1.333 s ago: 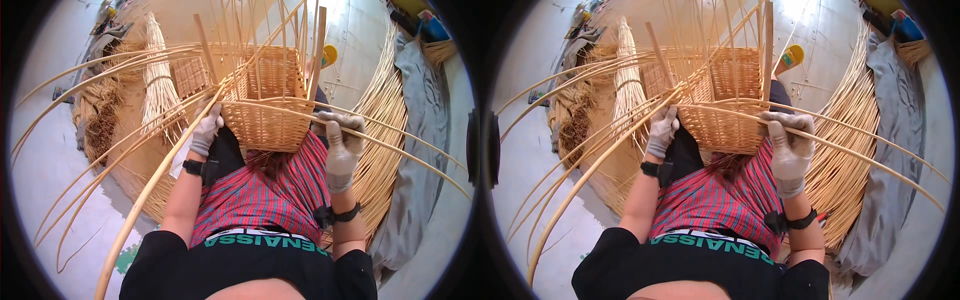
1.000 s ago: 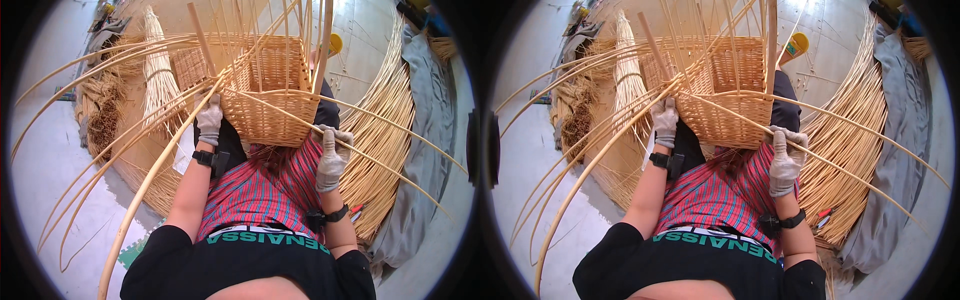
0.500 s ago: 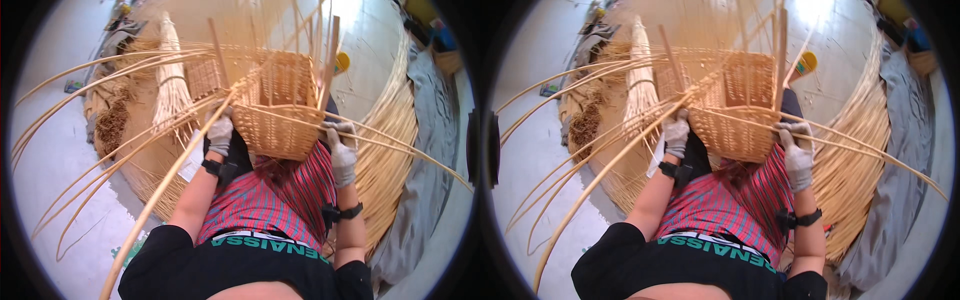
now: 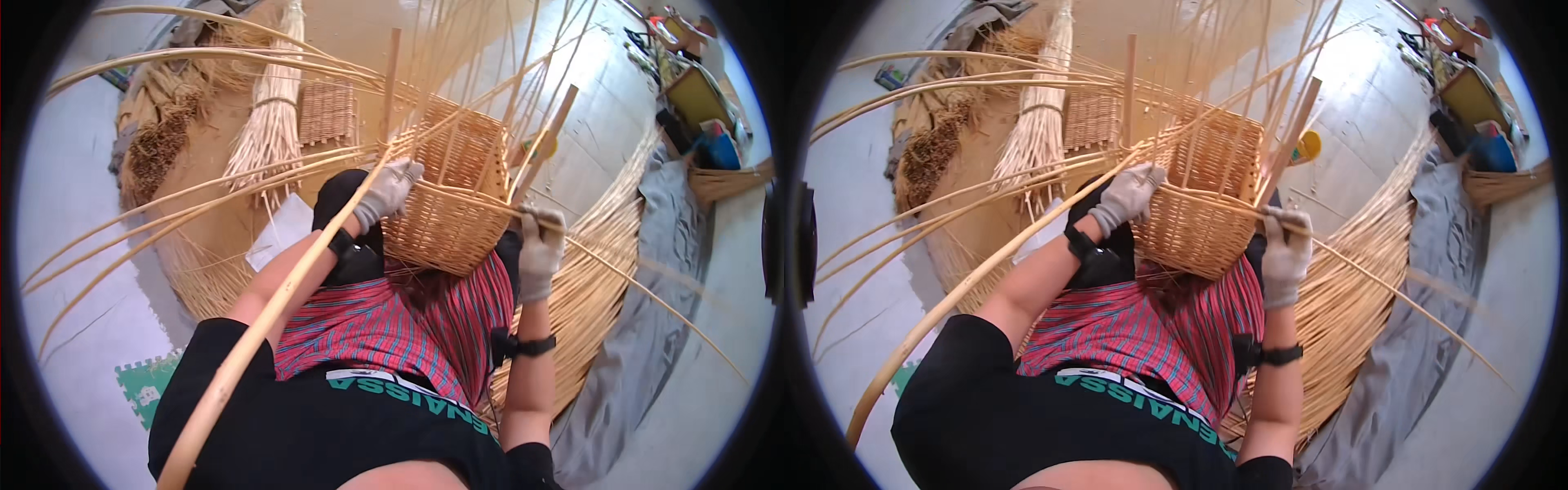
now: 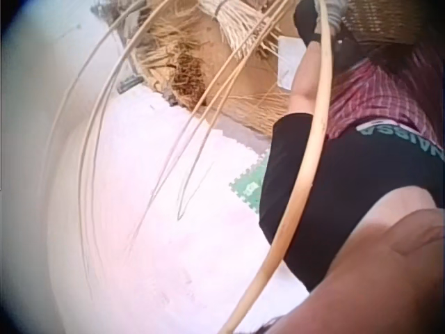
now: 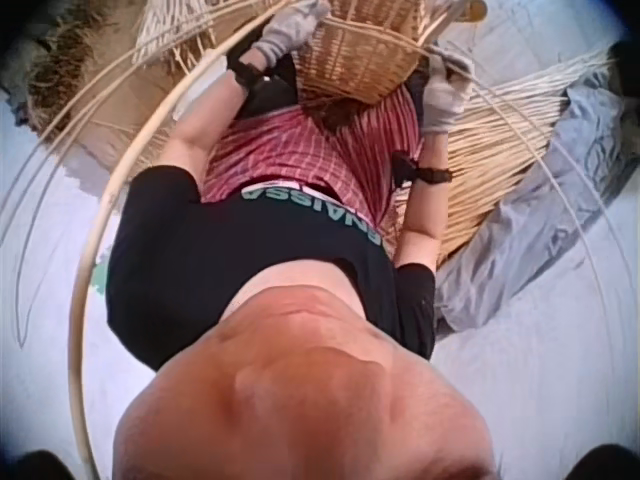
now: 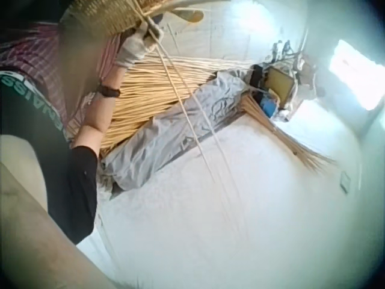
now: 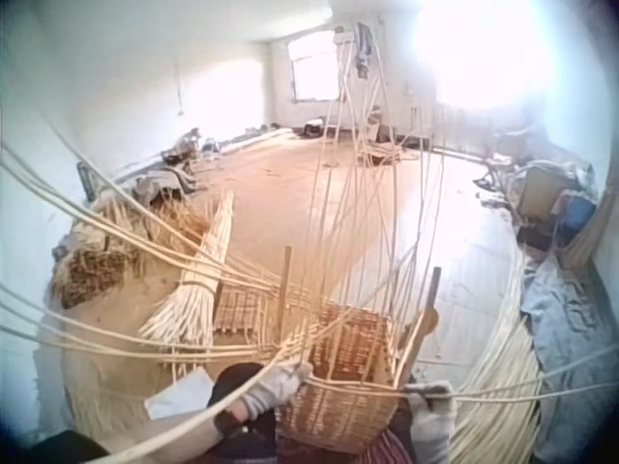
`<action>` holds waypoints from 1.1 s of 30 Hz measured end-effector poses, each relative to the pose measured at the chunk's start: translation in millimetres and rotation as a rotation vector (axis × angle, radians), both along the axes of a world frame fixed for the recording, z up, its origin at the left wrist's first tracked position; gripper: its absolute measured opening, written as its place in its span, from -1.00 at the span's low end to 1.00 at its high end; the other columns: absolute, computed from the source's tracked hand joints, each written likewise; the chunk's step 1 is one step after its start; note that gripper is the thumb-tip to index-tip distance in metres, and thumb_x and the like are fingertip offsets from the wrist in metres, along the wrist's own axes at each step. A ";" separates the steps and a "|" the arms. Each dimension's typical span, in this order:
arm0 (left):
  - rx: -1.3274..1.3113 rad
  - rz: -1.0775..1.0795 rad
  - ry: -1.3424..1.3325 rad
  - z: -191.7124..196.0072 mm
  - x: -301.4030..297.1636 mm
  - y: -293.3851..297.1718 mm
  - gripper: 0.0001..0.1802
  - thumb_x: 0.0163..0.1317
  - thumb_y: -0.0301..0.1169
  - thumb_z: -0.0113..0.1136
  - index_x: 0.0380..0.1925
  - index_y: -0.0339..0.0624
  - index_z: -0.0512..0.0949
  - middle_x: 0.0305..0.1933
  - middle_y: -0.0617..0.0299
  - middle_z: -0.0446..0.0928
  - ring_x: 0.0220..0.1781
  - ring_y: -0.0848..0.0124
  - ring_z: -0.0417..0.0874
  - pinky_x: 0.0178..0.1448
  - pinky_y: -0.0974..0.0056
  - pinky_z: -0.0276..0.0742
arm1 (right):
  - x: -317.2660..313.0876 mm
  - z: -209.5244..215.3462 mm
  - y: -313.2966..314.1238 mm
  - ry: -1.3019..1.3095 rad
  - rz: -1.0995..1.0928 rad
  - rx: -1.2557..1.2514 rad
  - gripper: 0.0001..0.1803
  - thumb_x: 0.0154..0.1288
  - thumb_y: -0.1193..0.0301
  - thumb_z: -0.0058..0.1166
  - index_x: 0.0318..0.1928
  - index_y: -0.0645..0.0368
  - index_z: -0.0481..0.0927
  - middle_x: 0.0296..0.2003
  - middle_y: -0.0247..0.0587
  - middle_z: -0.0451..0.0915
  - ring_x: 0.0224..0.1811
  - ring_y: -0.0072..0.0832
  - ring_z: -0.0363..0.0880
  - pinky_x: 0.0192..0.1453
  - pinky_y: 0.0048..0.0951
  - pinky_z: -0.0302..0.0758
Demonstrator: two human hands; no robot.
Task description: The person weaves a basket by hand, interlacing thin bamboo strips through a vertical frame. They repeatedly pull, bend, and tuck the strips to form the basket walls while seated on the floor.
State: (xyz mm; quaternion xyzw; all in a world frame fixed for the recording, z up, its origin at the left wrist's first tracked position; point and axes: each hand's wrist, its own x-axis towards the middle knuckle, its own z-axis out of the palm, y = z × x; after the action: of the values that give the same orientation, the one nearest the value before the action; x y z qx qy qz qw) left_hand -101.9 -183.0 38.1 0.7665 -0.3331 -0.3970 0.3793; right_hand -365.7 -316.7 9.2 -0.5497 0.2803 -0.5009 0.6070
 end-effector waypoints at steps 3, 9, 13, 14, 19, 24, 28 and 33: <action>-0.166 -0.128 -0.012 -27.4 14.2 5.1 -0.50 0.47 0.08 0.14 -0.07 -0.17 0.48 -0.34 0.19 0.64 -0.50 0.38 0.72 -0.45 0.31 0.69 | 7.8 5.7 -20.6 0.123 0.070 0.000 -0.85 0.46 0.62 0.11 -0.02 0.23 0.55 -0.09 -0.14 0.70 -0.07 -0.45 0.70 0.03 -0.44 0.69; -0.083 0.122 -0.063 -15.3 -21.9 -3.7 -0.43 0.44 0.15 0.14 -0.10 -0.22 0.61 -0.41 0.18 0.65 -0.51 0.41 0.73 -0.42 0.33 0.66 | 140.7 106.4 -40.6 0.449 0.029 -0.663 -0.35 0.42 0.46 0.15 0.48 -0.16 0.37 0.14 0.13 0.65 0.09 0.01 0.70 0.19 -0.19 0.61; -0.028 0.204 -0.195 -32.3 -27.8 -14.4 -0.36 0.41 0.23 0.12 -0.16 -0.21 0.68 -0.53 0.13 0.62 -0.54 0.38 0.70 -0.40 0.26 0.62 | 203.0 97.0 -72.6 0.579 -0.228 -0.758 -0.27 0.39 0.40 0.13 0.54 -0.23 0.27 0.21 0.17 0.59 0.18 0.04 0.61 0.24 -0.07 0.53; -0.024 0.249 -0.174 -38.2 -16.9 -9.7 -0.36 0.41 0.23 0.12 -0.16 -0.21 0.68 -0.53 0.13 0.62 -0.54 0.38 0.70 -0.40 0.26 0.62 | 193.3 105.8 -54.5 0.572 -0.115 -0.541 -0.26 0.43 0.36 0.10 0.57 -0.13 0.18 0.06 0.06 0.64 0.02 -0.11 0.64 0.13 -0.16 0.55; -0.082 0.146 -0.225 -36.7 -13.6 -6.1 -0.54 0.41 0.06 0.25 -0.30 -0.16 0.58 -0.43 0.15 0.66 -0.62 0.39 0.58 -0.40 0.29 0.57 | 54.9 17.8 20.0 -0.141 -0.252 -0.373 -0.70 0.58 0.38 -0.05 0.21 0.17 0.33 -0.37 -0.33 0.44 -0.30 -0.58 0.52 -0.09 -0.41 0.62; -0.191 0.262 0.121 -12.2 -31.5 -19.1 -0.27 0.28 0.07 0.38 0.18 -0.19 0.33 -0.01 0.00 0.65 -0.59 0.33 0.70 -0.62 0.24 0.58 | 25.2 -0.4 22.2 -0.140 -0.281 0.114 -0.73 0.66 0.25 -0.11 0.15 0.12 0.33 -0.40 -0.28 0.51 -0.37 -0.48 0.57 -0.09 -0.37 0.66; -0.103 0.367 -0.005 -15.4 -46.5 -32.6 -0.20 0.27 0.03 0.42 0.28 -0.26 0.34 0.06 0.02 0.65 -0.51 0.36 0.73 -0.50 0.29 0.64 | 16.1 32.5 44.2 -0.011 -0.118 -0.032 -0.80 0.64 0.43 -0.13 0.16 0.12 0.33 -0.37 -0.19 0.60 -0.31 -0.42 0.66 -0.03 -0.36 0.70; -0.728 0.287 -0.633 -5.7 -89.0 -27.1 -0.63 0.46 -0.30 0.25 0.16 -0.18 0.47 -0.01 0.10 0.68 -0.41 0.45 0.73 -0.29 0.33 0.69 | -30.3 26.1 8.2 -0.051 -0.410 0.143 -0.47 0.29 0.74 0.15 0.15 0.07 0.27 -0.06 -0.06 0.63 -0.15 -0.39 0.75 -0.40 -0.55 0.64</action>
State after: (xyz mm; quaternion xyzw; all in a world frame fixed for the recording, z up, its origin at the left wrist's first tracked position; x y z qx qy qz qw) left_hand -190.9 -210.1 32.4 0.7053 -0.4402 0.0532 0.5532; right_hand -395.9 -308.5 35.3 -0.4240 0.4057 -0.6064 0.5366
